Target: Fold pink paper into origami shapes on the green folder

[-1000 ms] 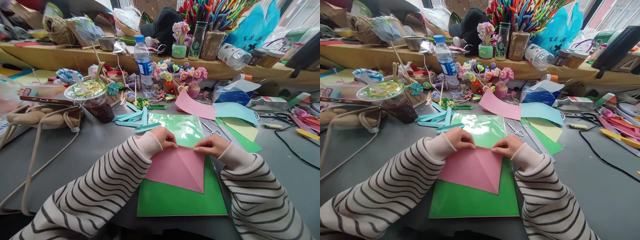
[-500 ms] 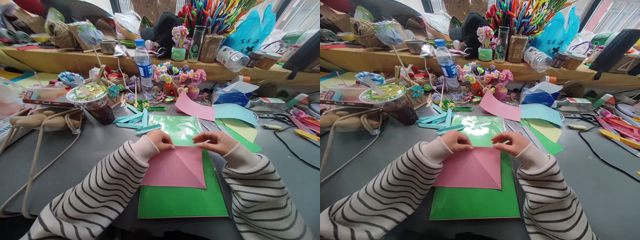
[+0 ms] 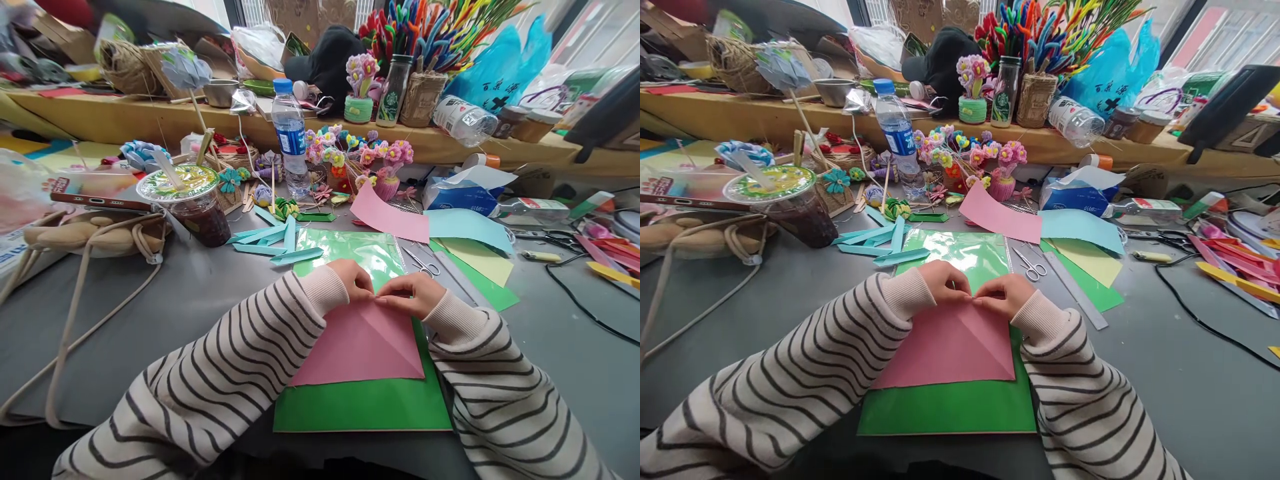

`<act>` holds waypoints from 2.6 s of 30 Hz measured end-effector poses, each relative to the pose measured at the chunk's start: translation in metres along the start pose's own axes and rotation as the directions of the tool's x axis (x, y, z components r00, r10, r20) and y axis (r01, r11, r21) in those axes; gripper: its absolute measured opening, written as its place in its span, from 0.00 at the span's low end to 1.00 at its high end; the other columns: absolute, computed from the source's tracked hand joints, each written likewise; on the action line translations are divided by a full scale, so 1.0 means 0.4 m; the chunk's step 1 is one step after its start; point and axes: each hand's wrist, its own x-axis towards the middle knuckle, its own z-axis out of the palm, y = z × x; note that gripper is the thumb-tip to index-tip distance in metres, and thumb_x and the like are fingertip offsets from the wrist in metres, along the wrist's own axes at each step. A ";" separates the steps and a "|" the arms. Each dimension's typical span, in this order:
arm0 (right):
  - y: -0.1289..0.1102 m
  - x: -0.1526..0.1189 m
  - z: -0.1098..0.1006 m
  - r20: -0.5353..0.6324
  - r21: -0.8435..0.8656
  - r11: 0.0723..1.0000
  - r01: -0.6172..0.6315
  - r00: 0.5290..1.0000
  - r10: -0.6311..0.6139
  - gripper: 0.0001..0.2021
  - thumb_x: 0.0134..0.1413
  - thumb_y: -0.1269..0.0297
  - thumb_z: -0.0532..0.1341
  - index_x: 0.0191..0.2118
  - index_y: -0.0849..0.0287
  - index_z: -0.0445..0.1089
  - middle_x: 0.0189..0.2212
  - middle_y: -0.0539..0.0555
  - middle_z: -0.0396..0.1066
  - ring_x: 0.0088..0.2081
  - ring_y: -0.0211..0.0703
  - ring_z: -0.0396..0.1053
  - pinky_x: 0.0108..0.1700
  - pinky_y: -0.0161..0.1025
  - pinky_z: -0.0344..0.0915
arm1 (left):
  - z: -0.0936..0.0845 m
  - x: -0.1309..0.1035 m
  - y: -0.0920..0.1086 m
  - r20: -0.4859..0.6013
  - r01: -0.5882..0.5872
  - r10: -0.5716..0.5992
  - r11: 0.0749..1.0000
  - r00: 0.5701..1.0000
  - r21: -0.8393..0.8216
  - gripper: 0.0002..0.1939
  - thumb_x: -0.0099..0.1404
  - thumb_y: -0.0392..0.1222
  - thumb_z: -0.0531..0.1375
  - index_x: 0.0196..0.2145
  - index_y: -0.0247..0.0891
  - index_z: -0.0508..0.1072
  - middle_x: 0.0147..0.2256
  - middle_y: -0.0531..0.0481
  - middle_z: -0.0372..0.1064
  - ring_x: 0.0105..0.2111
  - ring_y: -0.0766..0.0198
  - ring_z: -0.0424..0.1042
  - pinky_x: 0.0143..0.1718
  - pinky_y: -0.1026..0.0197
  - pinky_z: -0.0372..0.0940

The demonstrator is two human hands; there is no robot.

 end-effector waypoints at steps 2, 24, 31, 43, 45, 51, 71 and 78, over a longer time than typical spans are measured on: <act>0.002 -0.001 -0.002 0.023 0.002 1.000 -0.010 1.000 0.010 0.10 0.41 0.61 0.57 0.27 0.62 0.72 0.21 0.52 0.70 0.25 0.38 0.64 0.26 0.32 0.58 | -0.004 0.001 -0.007 0.030 -0.013 0.014 1.000 0.999 -0.023 0.11 0.49 0.42 0.55 0.29 0.36 0.73 0.24 0.53 0.69 0.24 0.69 0.64 0.22 0.71 0.56; 0.037 -0.021 -0.067 0.104 0.061 0.986 -0.154 0.984 0.148 0.15 0.40 0.56 0.57 0.28 0.62 0.72 0.27 0.54 0.71 0.32 0.44 0.66 0.34 0.37 0.62 | -0.064 -0.121 -0.168 0.053 0.112 -0.099 0.925 0.994 -0.363 0.11 0.45 0.46 0.59 0.23 0.34 0.73 0.21 0.53 0.68 0.24 0.68 0.65 0.26 0.69 0.58; 0.047 -0.026 -0.078 0.113 0.047 0.986 -0.161 0.981 0.155 0.14 0.41 0.56 0.57 0.28 0.61 0.72 0.26 0.53 0.71 0.31 0.44 0.66 0.33 0.37 0.62 | -0.070 -0.159 -0.189 0.114 0.174 -0.136 0.856 0.984 -0.486 0.12 0.47 0.47 0.59 0.25 0.34 0.72 0.20 0.51 0.69 0.23 0.68 0.66 0.27 0.68 0.62; 0.048 -0.033 -0.088 0.130 0.105 0.980 -0.171 0.979 0.157 0.15 0.39 0.55 0.58 0.28 0.61 0.72 0.25 0.53 0.71 0.31 0.42 0.66 0.32 0.36 0.61 | -0.044 -0.174 -0.189 0.038 0.157 -0.166 0.801 0.985 -0.577 0.12 0.46 0.47 0.60 0.24 0.33 0.72 0.22 0.50 0.70 0.23 0.68 0.68 0.27 0.67 0.63; 0.053 -0.034 -0.090 0.132 0.098 0.980 -0.170 0.979 0.157 0.14 0.39 0.55 0.58 0.28 0.61 0.72 0.25 0.53 0.71 0.31 0.42 0.66 0.32 0.36 0.61 | -0.044 -0.178 -0.190 0.027 0.161 -0.177 0.808 0.984 -0.567 0.13 0.46 0.47 0.59 0.23 0.33 0.71 0.21 0.51 0.69 0.22 0.68 0.67 0.26 0.67 0.63; 0.055 -0.033 -0.087 0.117 0.029 0.986 -0.163 0.980 0.158 0.14 0.39 0.55 0.57 0.28 0.60 0.72 0.25 0.53 0.72 0.31 0.43 0.67 0.32 0.38 0.62 | -0.061 -0.197 -0.158 -0.273 0.126 -0.262 0.894 0.926 -0.431 0.13 0.50 0.47 0.56 0.24 0.33 0.69 0.21 0.50 0.68 0.23 0.68 0.67 0.28 0.65 0.63; -0.026 0.001 0.028 0.118 -0.291 0.925 0.245 0.968 -0.220 0.10 0.45 0.68 0.53 0.29 0.59 0.72 0.23 0.53 0.70 0.24 0.37 0.64 0.27 0.34 0.58 | 0.072 -0.062 -0.014 -0.131 -0.030 0.064 0.968 0.989 0.249 0.11 0.54 0.44 0.51 0.28 0.41 0.72 0.25 0.51 0.69 0.26 0.64 0.64 0.22 0.66 0.51; -0.008 -0.008 -0.008 0.085 -0.126 0.975 0.184 0.981 -0.174 0.09 0.45 0.65 0.54 0.28 0.62 0.71 0.24 0.53 0.71 0.25 0.36 0.65 0.28 0.32 0.61 | 0.037 -0.089 -0.046 -0.147 -0.060 0.091 0.977 0.985 0.202 0.10 0.53 0.44 0.53 0.26 0.39 0.72 0.24 0.51 0.69 0.25 0.66 0.64 0.24 0.67 0.53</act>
